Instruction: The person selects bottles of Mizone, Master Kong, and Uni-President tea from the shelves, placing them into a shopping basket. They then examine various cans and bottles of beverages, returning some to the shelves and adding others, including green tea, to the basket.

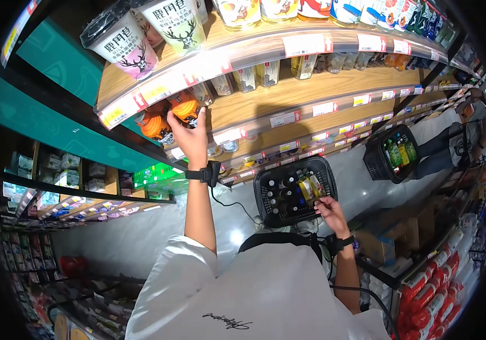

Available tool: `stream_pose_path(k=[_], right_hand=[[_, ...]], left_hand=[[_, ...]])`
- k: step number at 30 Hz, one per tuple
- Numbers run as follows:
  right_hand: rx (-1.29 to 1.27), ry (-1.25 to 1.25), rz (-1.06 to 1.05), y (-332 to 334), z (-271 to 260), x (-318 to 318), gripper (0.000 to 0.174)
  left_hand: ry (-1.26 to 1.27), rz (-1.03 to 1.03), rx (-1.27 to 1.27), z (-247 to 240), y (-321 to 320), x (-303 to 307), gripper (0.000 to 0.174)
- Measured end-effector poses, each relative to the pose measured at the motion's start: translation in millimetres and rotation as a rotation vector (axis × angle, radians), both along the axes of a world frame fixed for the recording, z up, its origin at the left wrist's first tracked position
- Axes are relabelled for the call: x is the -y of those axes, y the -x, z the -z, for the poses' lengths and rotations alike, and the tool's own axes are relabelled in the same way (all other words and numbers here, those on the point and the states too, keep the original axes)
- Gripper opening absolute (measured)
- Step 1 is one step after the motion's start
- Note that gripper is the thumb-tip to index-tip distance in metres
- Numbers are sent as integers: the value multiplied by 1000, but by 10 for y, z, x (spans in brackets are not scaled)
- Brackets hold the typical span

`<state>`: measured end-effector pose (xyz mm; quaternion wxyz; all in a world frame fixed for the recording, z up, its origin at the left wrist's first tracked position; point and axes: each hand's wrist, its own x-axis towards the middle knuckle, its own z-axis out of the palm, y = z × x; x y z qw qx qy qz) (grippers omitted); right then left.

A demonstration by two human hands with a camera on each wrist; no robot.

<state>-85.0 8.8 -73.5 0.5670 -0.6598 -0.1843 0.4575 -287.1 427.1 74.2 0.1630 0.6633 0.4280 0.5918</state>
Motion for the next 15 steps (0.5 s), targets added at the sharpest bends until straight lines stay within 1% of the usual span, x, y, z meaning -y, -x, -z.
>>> stream_pose_path(k=[3,6,7,10,12,14,15], right_hand=[[-3,29,25,0,9,33,19],[-6,72,5,-36,30,69,20],[-14,79,-7,-50,20,84,20],[-47,36,58,-27,32,96,20],[-31,35,76,-32,57,144,21],[19,74,79,-36,101,193,22],[46,104,79,-38,131,230,24]], left_hand=[[27,96,52,-18,15,-9,77],[37,154,83,-33,18,13,73],[5,173,96,-6,19,-11,72],[27,156,75,-43,20,10,70],[-25,112,22,-38,33,-55,66],[-39,2,-69,50,73,-114,79],[-38,8,-59,35,69,-107,81]])
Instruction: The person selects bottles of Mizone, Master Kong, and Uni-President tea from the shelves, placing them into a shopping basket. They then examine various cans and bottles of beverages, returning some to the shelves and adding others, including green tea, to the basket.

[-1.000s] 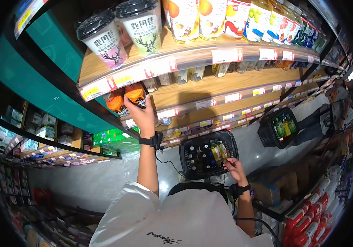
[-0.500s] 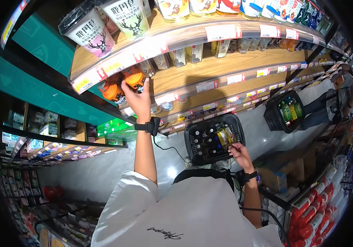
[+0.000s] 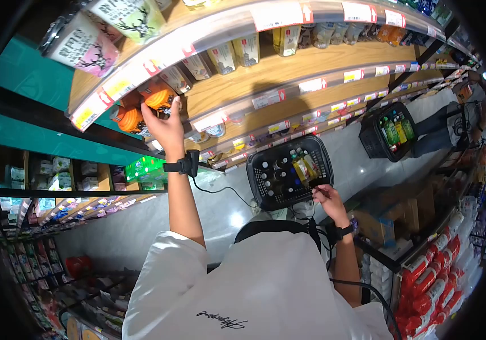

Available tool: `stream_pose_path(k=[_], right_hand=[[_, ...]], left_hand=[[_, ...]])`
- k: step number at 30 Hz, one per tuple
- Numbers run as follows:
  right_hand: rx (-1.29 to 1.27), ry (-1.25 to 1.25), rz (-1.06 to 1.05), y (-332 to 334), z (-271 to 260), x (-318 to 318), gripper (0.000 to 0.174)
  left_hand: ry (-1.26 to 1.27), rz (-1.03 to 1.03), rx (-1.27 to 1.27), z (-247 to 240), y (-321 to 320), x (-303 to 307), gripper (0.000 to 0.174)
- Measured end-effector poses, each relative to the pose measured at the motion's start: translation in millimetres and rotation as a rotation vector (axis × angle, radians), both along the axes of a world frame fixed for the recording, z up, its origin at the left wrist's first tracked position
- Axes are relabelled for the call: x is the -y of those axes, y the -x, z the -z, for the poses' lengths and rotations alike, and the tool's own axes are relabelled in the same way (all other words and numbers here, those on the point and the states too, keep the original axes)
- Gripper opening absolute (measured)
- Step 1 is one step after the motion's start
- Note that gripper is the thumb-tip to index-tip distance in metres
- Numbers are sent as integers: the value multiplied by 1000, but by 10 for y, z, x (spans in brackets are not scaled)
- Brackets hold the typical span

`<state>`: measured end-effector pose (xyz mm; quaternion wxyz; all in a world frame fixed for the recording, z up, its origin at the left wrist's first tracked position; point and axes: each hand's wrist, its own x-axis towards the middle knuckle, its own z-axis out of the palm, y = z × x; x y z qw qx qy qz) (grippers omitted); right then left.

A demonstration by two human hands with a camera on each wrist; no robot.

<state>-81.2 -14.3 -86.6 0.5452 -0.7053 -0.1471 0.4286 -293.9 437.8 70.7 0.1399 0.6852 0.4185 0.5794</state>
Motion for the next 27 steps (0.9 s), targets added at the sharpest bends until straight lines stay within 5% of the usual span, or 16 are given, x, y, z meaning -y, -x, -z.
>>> stream_pose_path(k=[4,7,9,11,13,15,16,20,24,27], right_hand=[[15,12,-8,19,246,256,23],[-7,-29,18,79,248,386,23],[-9,4,37,80,327,472,22],[-65,1,77,80,345,539,22],[-93,-2,129,64,354,561,22],[-88,-15,148,9,292,597,22],[-81,-16,147,-28,244,607,21],[-38,3,170,-173,155,699,21],[7,22,181,-311,184,847,21],[-21,50,213,-302,187,959,21]], left_hand=[[-58,-103,-71,-59,-56,103,89],[-150,-13,65,-151,-119,369,79],[-257,-46,39,-174,-129,758,56],[-176,88,-62,213,-16,1030,51],[231,261,103,824,-95,1193,53],[301,137,-68,1370,-188,1097,55],[361,123,-24,1579,-237,1010,70],[325,75,-174,1735,-479,730,97],[237,-96,-80,1855,-678,478,92],[83,-220,-400,1922,-654,311,89]])
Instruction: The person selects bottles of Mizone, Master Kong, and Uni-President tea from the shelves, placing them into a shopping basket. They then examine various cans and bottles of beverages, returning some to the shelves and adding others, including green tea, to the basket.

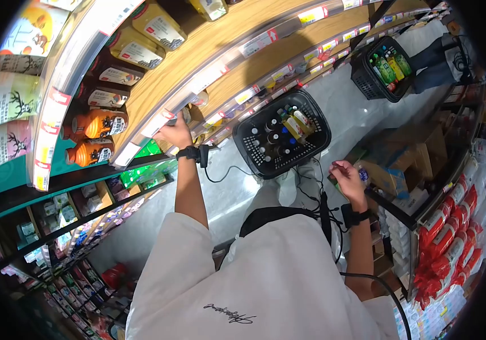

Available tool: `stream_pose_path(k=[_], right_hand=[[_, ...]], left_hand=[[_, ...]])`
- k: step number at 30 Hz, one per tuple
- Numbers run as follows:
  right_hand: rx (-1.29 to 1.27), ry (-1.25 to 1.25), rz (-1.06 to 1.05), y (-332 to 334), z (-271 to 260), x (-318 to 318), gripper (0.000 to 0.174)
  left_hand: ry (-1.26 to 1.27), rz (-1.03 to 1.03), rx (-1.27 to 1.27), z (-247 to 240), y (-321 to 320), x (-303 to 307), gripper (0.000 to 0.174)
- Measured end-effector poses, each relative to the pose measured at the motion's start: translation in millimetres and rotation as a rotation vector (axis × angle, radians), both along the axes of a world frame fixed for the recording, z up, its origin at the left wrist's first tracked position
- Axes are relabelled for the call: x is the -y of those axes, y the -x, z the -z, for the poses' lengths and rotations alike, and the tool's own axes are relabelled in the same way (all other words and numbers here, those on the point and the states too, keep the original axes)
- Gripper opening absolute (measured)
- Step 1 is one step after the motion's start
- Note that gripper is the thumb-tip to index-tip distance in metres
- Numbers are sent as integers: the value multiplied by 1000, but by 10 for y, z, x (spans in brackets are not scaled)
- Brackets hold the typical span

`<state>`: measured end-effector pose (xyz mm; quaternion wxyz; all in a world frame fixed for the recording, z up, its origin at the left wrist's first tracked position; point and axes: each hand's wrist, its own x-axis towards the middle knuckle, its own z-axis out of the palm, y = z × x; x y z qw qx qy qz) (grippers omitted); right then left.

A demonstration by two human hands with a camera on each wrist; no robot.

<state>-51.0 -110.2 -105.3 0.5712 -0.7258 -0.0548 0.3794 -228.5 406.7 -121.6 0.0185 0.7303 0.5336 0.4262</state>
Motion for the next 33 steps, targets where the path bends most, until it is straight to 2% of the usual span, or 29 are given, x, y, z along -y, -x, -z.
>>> stream_pose_path(k=[1,5,8,9,11,14,17,20,21,22,23,25,26,29,31,32,33], right_hand=[[-16,13,13,-11,2,26,21],[-28,12,21,17,52,133,20],[-39,4,11,46,110,164,20],[-37,-23,19,78,119,158,20],[-13,-35,21,95,85,144,22],[24,-15,-32,77,122,152,24],[95,58,-116,-35,103,84,25],[111,77,-236,-216,-69,-90,28],[97,60,-269,-283,-184,-210,29],[78,43,-308,-340,-289,-321,30],[84,134,-411,-426,-361,-419,43],[275,-36,-525,-542,-506,-706,57],[348,-122,-575,-525,-556,-805,64],[594,-332,-725,-602,-535,-1158,87],[573,-305,-859,-586,-333,-1212,97],[565,-283,-924,-593,-229,-1218,102],[335,-76,-1093,-596,-144,-1206,105]], left_hand=[[27,3,54,1,-4,-3,83],[78,-70,76,-66,-39,43,78],[75,198,387,-332,-141,335,84],[88,183,425,-91,-68,266,84],[144,215,480,-71,-23,436,83],[109,179,415,38,141,655,82],[223,263,577,-105,160,919,85],[176,322,527,-283,161,1163,78],[276,302,674,-436,93,1337,78],[194,275,575,-509,108,1454,76],[225,280,598,-647,63,1619,73],[327,274,591,-1019,-130,1997,68],[397,230,550,-1128,-196,2150,59],[812,220,597,-992,-220,2523,44],[970,230,604,-726,-355,2766,36],[1078,211,599,-570,-421,2886,37],[1090,250,641,-467,-525,3008,39]])
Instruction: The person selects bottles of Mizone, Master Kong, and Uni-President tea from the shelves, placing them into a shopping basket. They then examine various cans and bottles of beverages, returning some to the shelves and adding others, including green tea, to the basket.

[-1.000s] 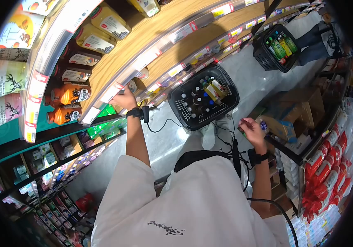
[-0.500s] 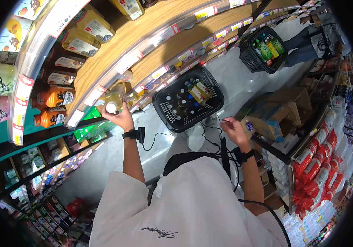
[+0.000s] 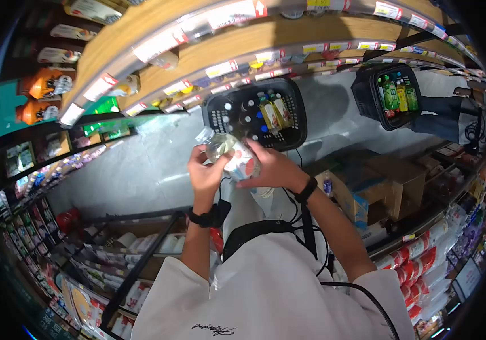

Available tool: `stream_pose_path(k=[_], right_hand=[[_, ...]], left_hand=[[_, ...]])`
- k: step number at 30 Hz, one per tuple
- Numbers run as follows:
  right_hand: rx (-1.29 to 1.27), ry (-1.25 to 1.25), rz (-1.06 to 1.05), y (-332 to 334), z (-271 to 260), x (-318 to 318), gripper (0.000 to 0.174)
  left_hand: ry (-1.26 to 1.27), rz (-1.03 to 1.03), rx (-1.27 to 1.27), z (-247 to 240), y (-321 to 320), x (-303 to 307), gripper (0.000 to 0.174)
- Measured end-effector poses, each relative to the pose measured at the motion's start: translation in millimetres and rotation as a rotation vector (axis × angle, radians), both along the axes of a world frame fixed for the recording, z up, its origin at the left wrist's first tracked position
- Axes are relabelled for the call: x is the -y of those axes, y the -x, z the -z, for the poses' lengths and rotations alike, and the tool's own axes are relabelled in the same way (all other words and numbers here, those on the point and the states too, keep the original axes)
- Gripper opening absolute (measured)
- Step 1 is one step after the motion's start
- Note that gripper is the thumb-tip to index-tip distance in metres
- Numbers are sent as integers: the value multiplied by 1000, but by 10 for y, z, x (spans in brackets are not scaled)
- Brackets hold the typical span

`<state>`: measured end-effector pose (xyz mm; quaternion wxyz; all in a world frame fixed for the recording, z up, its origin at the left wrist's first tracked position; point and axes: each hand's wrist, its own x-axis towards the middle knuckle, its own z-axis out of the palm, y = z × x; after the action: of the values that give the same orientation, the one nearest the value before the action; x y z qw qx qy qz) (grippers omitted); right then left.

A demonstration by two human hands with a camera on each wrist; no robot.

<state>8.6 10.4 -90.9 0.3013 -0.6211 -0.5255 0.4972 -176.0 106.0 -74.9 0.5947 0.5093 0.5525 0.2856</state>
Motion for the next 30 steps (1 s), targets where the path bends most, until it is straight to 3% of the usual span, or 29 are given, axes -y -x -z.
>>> stream_pose_path(k=[1,3,4,7,10,13,19,20,23,25,26,29,30], right_hand=[[-25,124,-26,-16,75,24,103],[-67,363,-79,-67,227,37,99],[-50,285,-49,-74,374,126,83],[-585,328,249,7,717,333,66],[-1045,666,536,71,1211,529,49],[-1151,655,602,122,1576,578,43],[-393,453,380,258,2047,282,51],[-346,425,370,300,2309,319,62],[-332,477,436,373,2936,362,71],[-222,335,433,344,3223,301,79],[-166,264,429,326,3360,255,83],[-317,160,468,247,3530,4,91],[-185,135,430,243,3790,33,94]], left_hand=[[15,14,50,94,-71,114,41],[-63,65,-209,332,-143,288,43],[50,64,-191,427,-170,339,43],[345,64,-86,878,-91,459,45],[587,50,39,1126,-57,531,48],[698,135,49,1371,-69,618,44],[805,167,35,2104,-120,622,55],[782,148,70,2317,-116,608,56],[693,118,137,2902,-141,548,56],[589,143,149,3219,-252,428,53],[395,193,51,3595,-245,472,56],[408,291,-307,3914,-486,214,63],[279,254,-305,4186,-531,229,67]])
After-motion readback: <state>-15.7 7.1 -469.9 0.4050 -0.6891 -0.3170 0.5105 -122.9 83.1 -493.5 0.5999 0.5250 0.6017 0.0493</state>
